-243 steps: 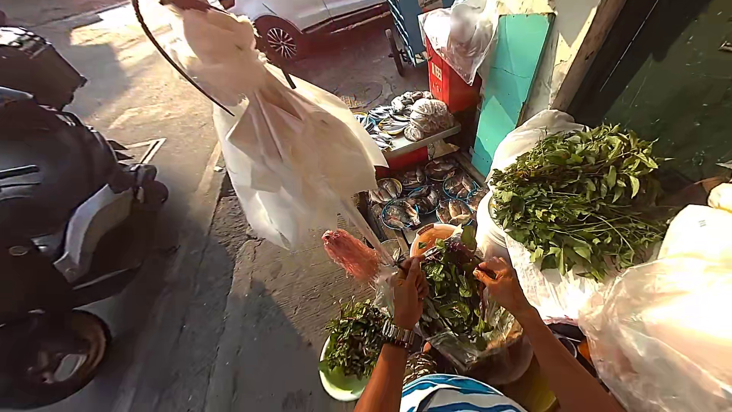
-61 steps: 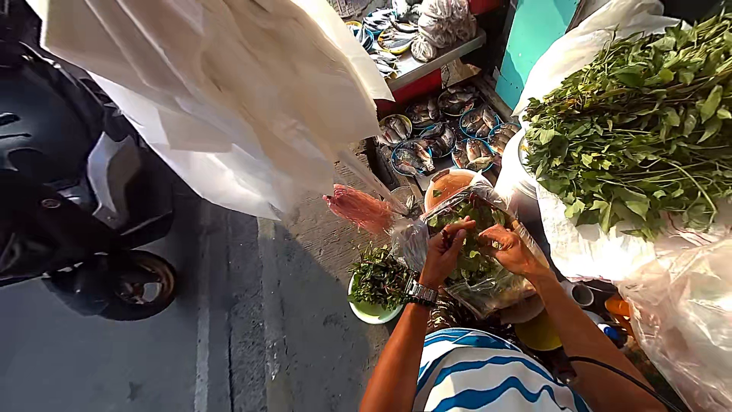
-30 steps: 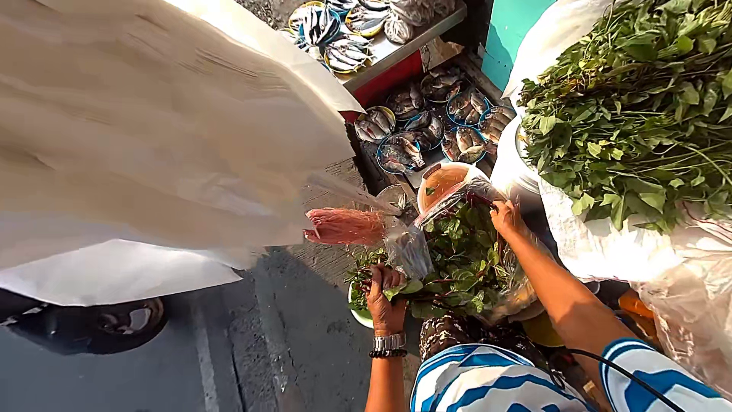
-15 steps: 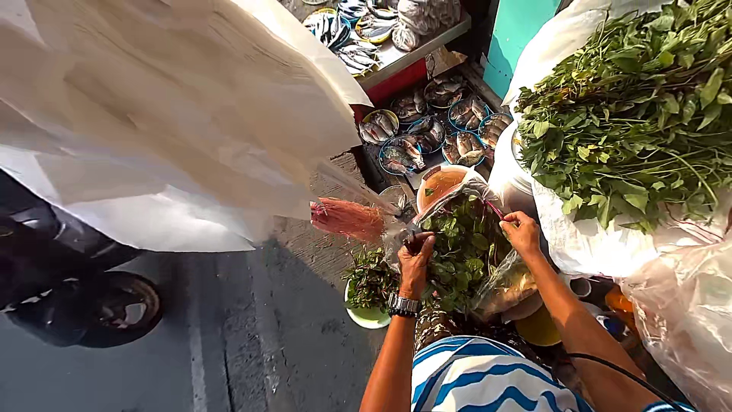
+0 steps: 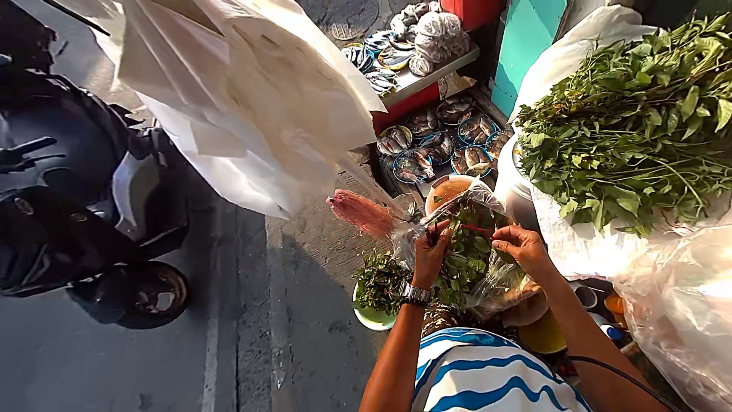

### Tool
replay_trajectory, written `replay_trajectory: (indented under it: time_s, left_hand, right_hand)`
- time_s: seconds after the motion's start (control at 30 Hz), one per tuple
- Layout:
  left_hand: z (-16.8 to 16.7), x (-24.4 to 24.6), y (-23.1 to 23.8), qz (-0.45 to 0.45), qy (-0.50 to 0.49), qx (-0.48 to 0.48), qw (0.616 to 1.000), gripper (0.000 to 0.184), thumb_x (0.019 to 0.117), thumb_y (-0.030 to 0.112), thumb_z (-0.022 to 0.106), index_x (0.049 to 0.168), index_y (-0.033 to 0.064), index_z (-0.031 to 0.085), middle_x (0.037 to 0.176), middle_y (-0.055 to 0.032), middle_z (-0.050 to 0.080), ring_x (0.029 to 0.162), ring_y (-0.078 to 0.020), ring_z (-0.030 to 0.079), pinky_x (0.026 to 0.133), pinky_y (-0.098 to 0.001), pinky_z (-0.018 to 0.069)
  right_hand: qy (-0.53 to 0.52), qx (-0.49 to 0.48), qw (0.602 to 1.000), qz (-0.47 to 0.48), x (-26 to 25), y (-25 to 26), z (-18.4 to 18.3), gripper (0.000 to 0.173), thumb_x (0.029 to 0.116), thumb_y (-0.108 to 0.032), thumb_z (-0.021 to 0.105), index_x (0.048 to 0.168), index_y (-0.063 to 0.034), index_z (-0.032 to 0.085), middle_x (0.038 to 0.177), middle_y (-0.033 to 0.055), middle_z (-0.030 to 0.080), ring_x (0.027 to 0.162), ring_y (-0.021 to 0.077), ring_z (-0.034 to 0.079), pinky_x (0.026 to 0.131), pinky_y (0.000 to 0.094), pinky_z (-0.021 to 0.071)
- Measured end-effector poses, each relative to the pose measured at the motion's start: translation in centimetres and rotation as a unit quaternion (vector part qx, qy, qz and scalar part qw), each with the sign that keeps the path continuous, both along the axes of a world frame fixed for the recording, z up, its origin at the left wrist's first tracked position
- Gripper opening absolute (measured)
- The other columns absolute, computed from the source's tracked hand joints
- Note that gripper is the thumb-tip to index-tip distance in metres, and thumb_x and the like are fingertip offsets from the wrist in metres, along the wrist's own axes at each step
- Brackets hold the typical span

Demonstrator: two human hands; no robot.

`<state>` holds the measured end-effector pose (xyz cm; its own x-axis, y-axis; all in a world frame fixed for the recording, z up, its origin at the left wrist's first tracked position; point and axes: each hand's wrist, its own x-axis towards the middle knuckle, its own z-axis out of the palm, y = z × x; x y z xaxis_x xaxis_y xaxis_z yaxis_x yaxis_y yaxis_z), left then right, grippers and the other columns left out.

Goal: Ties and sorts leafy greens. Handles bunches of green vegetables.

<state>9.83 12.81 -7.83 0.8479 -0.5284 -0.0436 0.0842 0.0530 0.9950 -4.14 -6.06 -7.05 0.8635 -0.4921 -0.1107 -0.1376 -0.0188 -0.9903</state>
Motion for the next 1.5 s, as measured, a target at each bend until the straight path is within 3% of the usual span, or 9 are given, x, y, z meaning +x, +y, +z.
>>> replay_trajectory:
  time_s: [0.33,0.5,0.6,0.77,0.93,1.13,1.27,1.37,1.5]
  left_hand:
    - [0.4,-1.3,-0.6,-0.109,-0.048,0.048,0.992,0.007,0.0972,0.007,0.066,0.1,0.0029,0.07,0.08,0.0047,0.067,0.069,-0.0012,0.06,0.068,-0.0203,0.0519]
    - [-2.4,-1.1,-2.8,-0.098,-0.116,0.209,0.966,0.015,0.0978,0.013,0.063,0.096,-0.001,0.067,0.076,0.0,0.06,0.069,-0.0052,0.056,0.07,-0.0261,0.048]
    - [-3.6,-0.2,-3.3,-0.096,-0.057,0.234,0.966,0.015,0.098,0.013,0.065,0.1,-0.0013,0.068,0.078,-0.0021,0.065,0.07,-0.0069,0.06,0.072,-0.0282,0.0523]
    - [-2.6,-0.7,-3.7,-0.168,0.048,0.129,0.976,0.044,0.0892,0.008,0.075,0.129,-0.0039,0.058,0.087,-0.0039,0.066,0.073,-0.0083,0.063,0.073,-0.0258,0.0558]
    - [-0.1,-1.9,-3.4,-0.144,0.135,0.008,0.98,0.03,0.0867,0.005,0.073,0.115,0.0006,0.066,0.091,0.0007,0.071,0.074,-0.0046,0.064,0.07,-0.022,0.0553]
    - [1.2,-2.6,-2.8,-0.111,0.118,0.015,0.987,0.008,0.0961,0.009,0.067,0.099,0.0019,0.071,0.086,-0.002,0.073,0.077,-0.0078,0.068,0.074,-0.0258,0.0574]
    - [1.0,-2.7,-1.5,-0.096,0.064,0.013,0.993,0.024,0.106,0.015,0.048,0.09,0.0076,0.065,0.083,0.0021,0.069,0.075,-0.0059,0.065,0.073,-0.0248,0.0558]
    - [1.1,-1.8,0.8,-0.064,0.076,-0.082,0.992,0.039,0.1084,0.019,0.038,0.083,0.0067,0.065,0.088,-0.0102,0.076,0.092,-0.0238,0.075,0.09,-0.0427,0.0606]
    - [1.3,0.3,3.8,0.069,0.157,-0.195,0.966,0.055,0.1123,0.033,0.025,0.068,0.0156,0.052,0.058,0.001,0.059,0.058,-0.0159,0.065,0.068,-0.0365,0.0612]
  right_hand:
    - [0.018,-0.016,0.999,0.029,-2.8,0.5,2.2,0.01,0.0912,-0.003,0.07,0.101,-0.0001,0.071,0.09,0.0039,0.072,0.081,0.0049,0.067,0.077,0.0215,0.057]
    - [0.149,-0.212,0.966,-0.008,-6.3,0.9,4.9,0.013,0.0947,-0.005,0.067,0.103,0.0041,0.071,0.094,0.0178,0.072,0.088,0.0282,0.069,0.085,0.0486,0.0547]
    - [0.133,-0.22,0.964,-0.064,-8.0,0.6,6.1,0.014,0.0944,-0.007,0.069,0.104,0.0026,0.071,0.094,0.0155,0.072,0.086,0.0233,0.069,0.081,0.043,0.0559]
    - [0.021,-0.052,0.992,-0.112,-6.0,1.5,3.1,0.015,0.092,-0.004,0.07,0.106,0.0012,0.069,0.097,0.0078,0.071,0.088,0.0093,0.068,0.081,0.0258,0.0574]
    - [-0.061,0.116,0.983,-0.128,-2.5,5.2,0.3,0.015,0.0897,0.002,0.07,0.105,0.0027,0.067,0.094,0.0069,0.07,0.088,0.0101,0.068,0.082,0.0252,0.0584]
    - [-0.047,0.145,0.984,-0.092,-0.7,8.6,-1.0,0.015,0.087,0.005,0.072,0.101,0.0031,0.066,0.093,0.0071,0.069,0.087,0.0098,0.067,0.081,0.0241,0.058]
    - [-0.022,0.111,0.993,-0.019,-0.3,9.5,-1.1,0.015,0.0911,-0.002,0.071,0.103,0.0048,0.066,0.102,0.0106,0.067,0.094,0.0109,0.067,0.084,0.0252,0.0577]
    - [-0.056,0.056,0.997,0.018,0.0,8.2,-1.7,0.017,0.0949,-0.012,0.068,0.102,0.0021,0.075,0.11,0.0117,0.068,0.104,0.0108,0.064,0.091,0.0248,0.0545]
    - [0.041,-0.014,0.998,-0.052,2.3,3.2,-5.7,0.019,0.0988,-0.009,0.061,0.109,0.0024,0.074,0.111,0.016,0.069,0.101,0.0191,0.067,0.091,0.0323,0.0555]
